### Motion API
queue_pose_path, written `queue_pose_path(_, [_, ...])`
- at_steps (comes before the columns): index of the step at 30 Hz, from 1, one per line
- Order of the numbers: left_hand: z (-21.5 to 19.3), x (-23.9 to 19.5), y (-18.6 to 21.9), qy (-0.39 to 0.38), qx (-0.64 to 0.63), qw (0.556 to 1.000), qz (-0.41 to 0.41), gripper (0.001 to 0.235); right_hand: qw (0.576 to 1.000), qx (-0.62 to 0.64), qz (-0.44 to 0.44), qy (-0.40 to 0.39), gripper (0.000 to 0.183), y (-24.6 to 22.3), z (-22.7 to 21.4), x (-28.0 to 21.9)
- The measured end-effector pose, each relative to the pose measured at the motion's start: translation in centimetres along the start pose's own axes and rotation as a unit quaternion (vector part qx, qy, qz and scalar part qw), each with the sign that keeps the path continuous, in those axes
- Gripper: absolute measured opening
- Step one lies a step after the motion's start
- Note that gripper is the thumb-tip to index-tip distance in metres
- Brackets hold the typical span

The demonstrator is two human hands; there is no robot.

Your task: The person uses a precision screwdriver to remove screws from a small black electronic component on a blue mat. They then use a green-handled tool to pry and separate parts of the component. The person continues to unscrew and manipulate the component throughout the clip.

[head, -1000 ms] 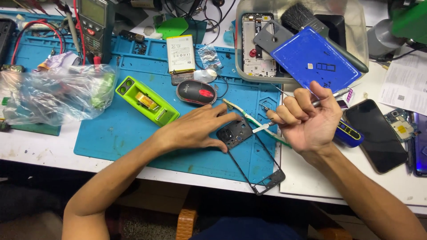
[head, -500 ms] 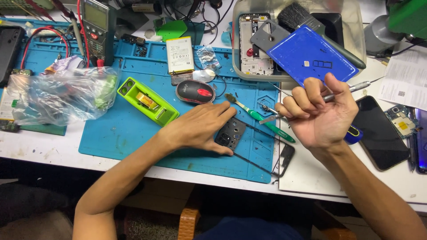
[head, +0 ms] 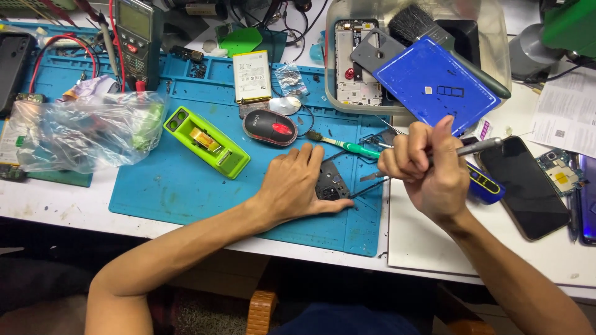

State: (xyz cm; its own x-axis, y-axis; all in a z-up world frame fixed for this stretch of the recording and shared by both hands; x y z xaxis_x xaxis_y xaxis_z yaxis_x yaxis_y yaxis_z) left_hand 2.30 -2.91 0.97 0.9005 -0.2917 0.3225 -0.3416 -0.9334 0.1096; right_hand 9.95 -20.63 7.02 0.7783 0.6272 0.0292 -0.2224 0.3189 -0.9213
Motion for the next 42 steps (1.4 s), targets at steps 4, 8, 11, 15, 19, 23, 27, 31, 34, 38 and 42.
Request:
queue_pose_path(4, [-0.3,0.2,-0.4,0.032,-0.004,0.999,0.03,0.098,1.0,-0.011,0.012,0.004,0.057,0.5,0.7,0.2])
queue_pose_path(8, [-0.4,0.5,-1.7,-0.012,-0.099,0.994,0.054,0.079,1.0,-0.005,-0.023,-0.017,0.058,1.9,0.2,0.8])
queue_pose_path(11, [-0.3,0.3,-2.0,-0.008,-0.123,0.991,0.057,0.059,0.998,-0.006,-0.055,-0.038,0.06,2.3,0.4,0.8])
queue_pose_path(15, [0.4,0.7,-2.9,0.007,-0.222,0.975,0.023,0.023,1.0,-0.024,0.017,0.009,0.061,0.9,1.4,0.1])
queue_pose_path(19, [-1.6,-0.2,-4.4,0.236,-0.603,0.744,-0.164,0.051,1.0,-0.013,0.013,0.008,0.06,0.5,1.5,0.2])
queue_pose_path(23, [-2.7,-1.1,-4.2,0.398,-0.587,0.678,-0.193,0.077,1.0,-0.002,0.001,0.01,0.058,0.4,1.3,0.2])
queue_pose_path(27, [-2.6,-0.9,-3.3,0.369,-0.562,0.721,-0.17,0.078,1.0,-0.002,-0.007,-0.001,0.058,0.7,1.1,0.3])
queue_pose_path(31, [-1.8,-0.5,-4.1,0.392,-0.568,0.705,-0.163,0.08,1.0,0.001,-0.008,0.017,0.058,0.4,1.0,0.2])
queue_pose_path(34, [-2.4,-1.1,-3.9,0.42,-0.539,0.702,-0.2,0.078,1.0,0.001,0.002,0.027,0.06,0.3,0.9,0.1])
queue_pose_path(38, [-2.0,-0.6,-4.0,0.347,-0.5,0.785,-0.119,0.056,1.0,0.005,-0.03,0.001,0.06,1.0,0.4,0.3])
queue_pose_path(42, [-1.2,0.1,-3.4,0.243,-0.452,0.856,-0.062,0.043,0.998,0.003,-0.056,-0.031,0.063,1.5,0.3,0.2])
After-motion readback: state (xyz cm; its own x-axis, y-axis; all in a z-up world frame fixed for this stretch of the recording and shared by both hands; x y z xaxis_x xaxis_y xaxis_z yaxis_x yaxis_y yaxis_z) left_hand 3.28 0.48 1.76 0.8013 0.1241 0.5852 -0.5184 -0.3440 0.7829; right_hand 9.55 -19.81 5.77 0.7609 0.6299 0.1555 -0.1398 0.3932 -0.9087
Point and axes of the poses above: each hand's wrist, its own x-axis towards the middle knuckle, its own z-axis out of the palm, y = z × x, the point moved 4 cm from there along x, towards the middle knuckle, and after that the axes turned 6 degrees about z, right-handed, at the moved point
